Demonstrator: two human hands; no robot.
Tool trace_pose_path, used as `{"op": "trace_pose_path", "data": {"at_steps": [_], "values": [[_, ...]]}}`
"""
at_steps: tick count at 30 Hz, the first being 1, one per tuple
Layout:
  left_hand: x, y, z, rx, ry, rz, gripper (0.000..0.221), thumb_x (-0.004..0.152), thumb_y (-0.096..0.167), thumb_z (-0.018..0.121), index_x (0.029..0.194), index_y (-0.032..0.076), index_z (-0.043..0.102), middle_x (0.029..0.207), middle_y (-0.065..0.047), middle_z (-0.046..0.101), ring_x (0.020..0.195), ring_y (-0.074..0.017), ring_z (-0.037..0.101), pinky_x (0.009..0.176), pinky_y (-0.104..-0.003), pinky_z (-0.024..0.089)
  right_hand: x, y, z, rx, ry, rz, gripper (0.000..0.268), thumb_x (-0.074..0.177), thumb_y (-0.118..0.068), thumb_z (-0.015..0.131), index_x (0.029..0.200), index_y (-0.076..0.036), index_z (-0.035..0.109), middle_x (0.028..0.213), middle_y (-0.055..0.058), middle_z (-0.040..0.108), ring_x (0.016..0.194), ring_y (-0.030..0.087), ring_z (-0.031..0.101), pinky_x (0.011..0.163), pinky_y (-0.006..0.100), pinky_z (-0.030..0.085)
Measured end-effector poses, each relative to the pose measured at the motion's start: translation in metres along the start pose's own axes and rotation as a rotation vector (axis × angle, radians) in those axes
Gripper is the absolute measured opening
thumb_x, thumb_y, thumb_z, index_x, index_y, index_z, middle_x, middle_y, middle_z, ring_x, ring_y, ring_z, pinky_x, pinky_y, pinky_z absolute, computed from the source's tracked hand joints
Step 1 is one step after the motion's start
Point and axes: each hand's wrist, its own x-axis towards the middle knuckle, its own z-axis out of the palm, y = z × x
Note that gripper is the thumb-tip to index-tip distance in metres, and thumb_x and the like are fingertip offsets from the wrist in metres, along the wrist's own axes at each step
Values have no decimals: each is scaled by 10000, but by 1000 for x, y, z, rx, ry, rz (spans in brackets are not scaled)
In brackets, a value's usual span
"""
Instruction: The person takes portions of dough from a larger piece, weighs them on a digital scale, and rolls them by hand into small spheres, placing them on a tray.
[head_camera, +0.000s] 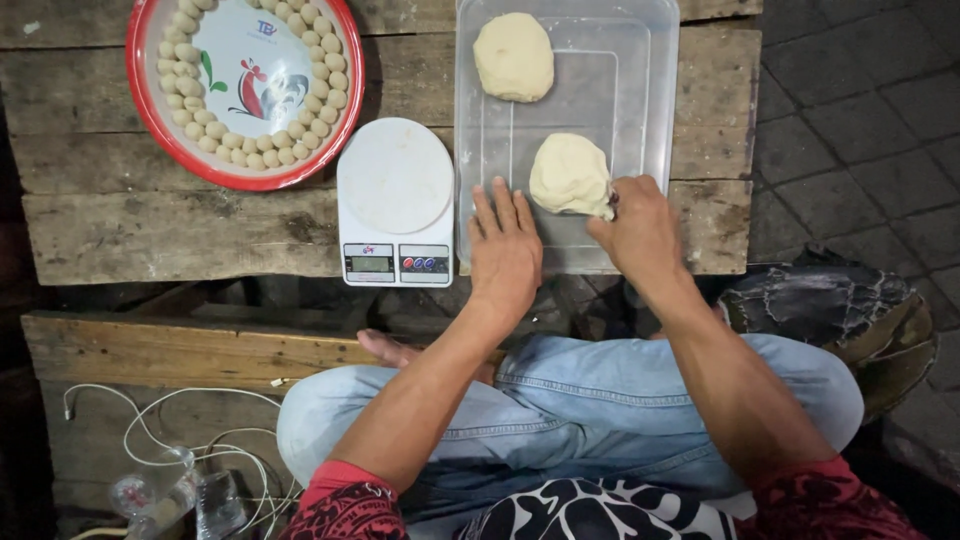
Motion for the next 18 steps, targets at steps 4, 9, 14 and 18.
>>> {"op": "trace_pose_path", "data": {"at_steps": [4, 9, 14, 18], "values": [[-2, 0, -11, -16, 60, 0, 856, 792, 149, 771, 1510, -125, 395, 1574, -419, 292, 1431, -668, 268, 1083, -658, 392, -2, -4, -6, 227, 59, -30, 338, 786, -75, 819, 1057, 67, 677, 878, 230, 636, 814, 445, 713, 631, 466, 585], [0, 0, -6, -11, 110, 1, 724, 853, 90, 688, 1491, -129, 425, 1557, -423, 321, 1418, -669, 297, 1063, -653, 419, -1, -12, -14, 507, 84, 100, 440, 791, -20, 783, 1173, 60, 580, 941, 246, 691, 809, 296, 710, 685, 395, 575], [0, 1, -5, -15, 103, -11, 727, 897, 137, 703, 1511, -117, 407, 1567, -416, 311, 1423, -659, 294, 1073, -645, 416, 0, -12, -20, 794, -16, 232, 522, 795, -185, 932, 1154, 22, 614, 971, 136, 646, 883, 159, 702, 790, 285, 592], [3, 3, -51, -258, 30, -31, 1221, 695, 522, 904, 1567, -94, 311, 1620, -371, 253, 1464, -634, 245, 1143, -669, 337, -2, -26, -33, 719, 21, 212, 401, 828, -125, 899, 1145, 5, 690, 917, 118, 617, 855, 151, 679, 758, 274, 588]]}}
